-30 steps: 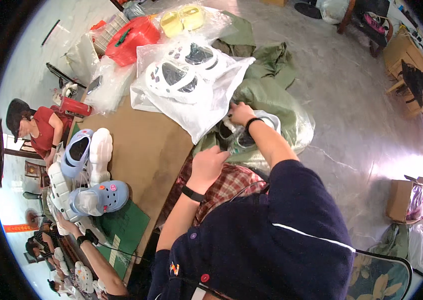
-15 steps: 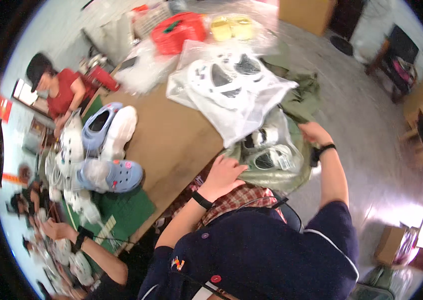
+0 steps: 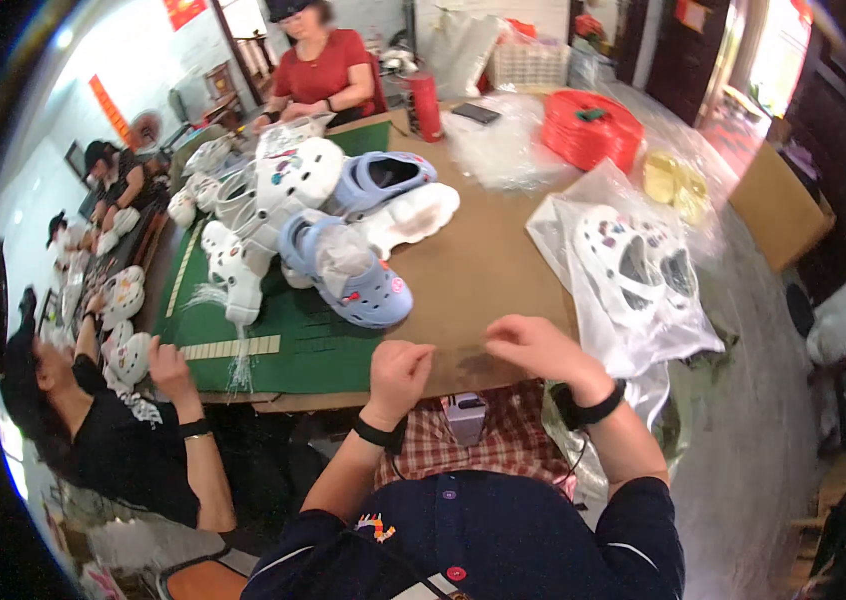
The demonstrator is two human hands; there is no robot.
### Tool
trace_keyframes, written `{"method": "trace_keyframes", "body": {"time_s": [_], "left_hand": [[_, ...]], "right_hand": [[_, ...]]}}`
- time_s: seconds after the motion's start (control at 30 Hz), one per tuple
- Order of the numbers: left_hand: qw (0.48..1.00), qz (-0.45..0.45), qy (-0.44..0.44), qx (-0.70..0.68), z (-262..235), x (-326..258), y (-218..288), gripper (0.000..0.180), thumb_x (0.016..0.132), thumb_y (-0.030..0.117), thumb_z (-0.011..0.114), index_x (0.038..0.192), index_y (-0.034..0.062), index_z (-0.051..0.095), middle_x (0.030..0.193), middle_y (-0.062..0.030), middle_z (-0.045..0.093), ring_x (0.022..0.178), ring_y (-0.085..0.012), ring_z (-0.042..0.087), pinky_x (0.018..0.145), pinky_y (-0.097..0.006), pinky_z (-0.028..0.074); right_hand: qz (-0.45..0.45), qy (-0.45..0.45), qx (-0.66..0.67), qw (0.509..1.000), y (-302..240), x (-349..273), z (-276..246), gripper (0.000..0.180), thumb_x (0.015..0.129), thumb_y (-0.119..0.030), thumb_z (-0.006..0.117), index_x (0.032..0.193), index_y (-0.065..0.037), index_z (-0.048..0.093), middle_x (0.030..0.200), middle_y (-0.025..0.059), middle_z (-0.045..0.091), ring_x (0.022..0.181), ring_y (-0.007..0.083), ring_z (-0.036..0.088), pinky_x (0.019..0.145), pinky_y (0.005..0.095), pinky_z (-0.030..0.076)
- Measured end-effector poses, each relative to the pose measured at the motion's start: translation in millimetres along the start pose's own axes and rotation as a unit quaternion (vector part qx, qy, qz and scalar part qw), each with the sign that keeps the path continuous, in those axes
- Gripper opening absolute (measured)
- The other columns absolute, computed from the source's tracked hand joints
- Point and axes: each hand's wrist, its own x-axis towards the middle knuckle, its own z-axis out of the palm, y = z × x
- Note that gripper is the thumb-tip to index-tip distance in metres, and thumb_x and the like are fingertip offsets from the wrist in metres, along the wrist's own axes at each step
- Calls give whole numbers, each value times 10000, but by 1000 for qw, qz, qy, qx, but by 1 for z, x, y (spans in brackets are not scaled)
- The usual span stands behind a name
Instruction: Packing clogs into plastic bags and placing them into a larger transport sack.
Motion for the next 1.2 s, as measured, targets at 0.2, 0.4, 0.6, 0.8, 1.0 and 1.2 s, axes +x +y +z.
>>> {"method": "trace_keyframes", "body": {"time_s": [0.2,0.4,0.6,0.8,1.0,1.2], "left_hand": [[969,-214,91,89,-29,-63,-62,43,825,46,634,853,25,658,694,-102,579,629,-302,556,582,-410,428],[971,-184,16,148,-17,-72,-63,135,821,81,643,938,13,641,732,-112,573,719,-316,564,662,-424,446],[890,-400,176,-128,-21,-72,-89,799,842,83,663,1459,22,160,1386,-183,371,1178,-275,484,982,-409,413],[888,-362,223,-175,-63,2,-119,935,801,175,742,1485,8,126,1454,-253,308,1347,-347,350,1088,-485,291],[871,-353,186,-285,-68,46,-132,887,726,106,791,1398,-39,230,1291,-183,481,1161,-258,521,992,-364,419],[869,-345,225,-274,-35,68,-106,906,705,88,779,1405,-32,216,1281,-183,466,1155,-259,506,1003,-379,410]], "right_hand": [[-237,79,-60,966,-54,120,75,465,825,-235,663,1188,32,547,1151,202,568,1082,316,563,939,392,445],[-237,283,-48,928,-60,250,67,578,766,-190,657,1253,62,477,1211,228,528,1173,360,495,1007,404,401],[-184,219,-172,943,-66,313,58,750,669,-288,769,1279,51,495,1245,253,544,1196,370,510,1014,380,410],[-154,201,-199,947,-81,321,63,484,669,-257,795,1010,27,602,1038,224,622,1026,381,573,874,431,460],[-161,280,-154,934,-72,327,65,375,699,-257,785,821,11,554,849,209,600,853,400,577,748,466,446],[-253,405,-95,873,-67,313,36,330,757,-243,737,805,31,558,777,220,589,740,380,578,680,451,443]]}}
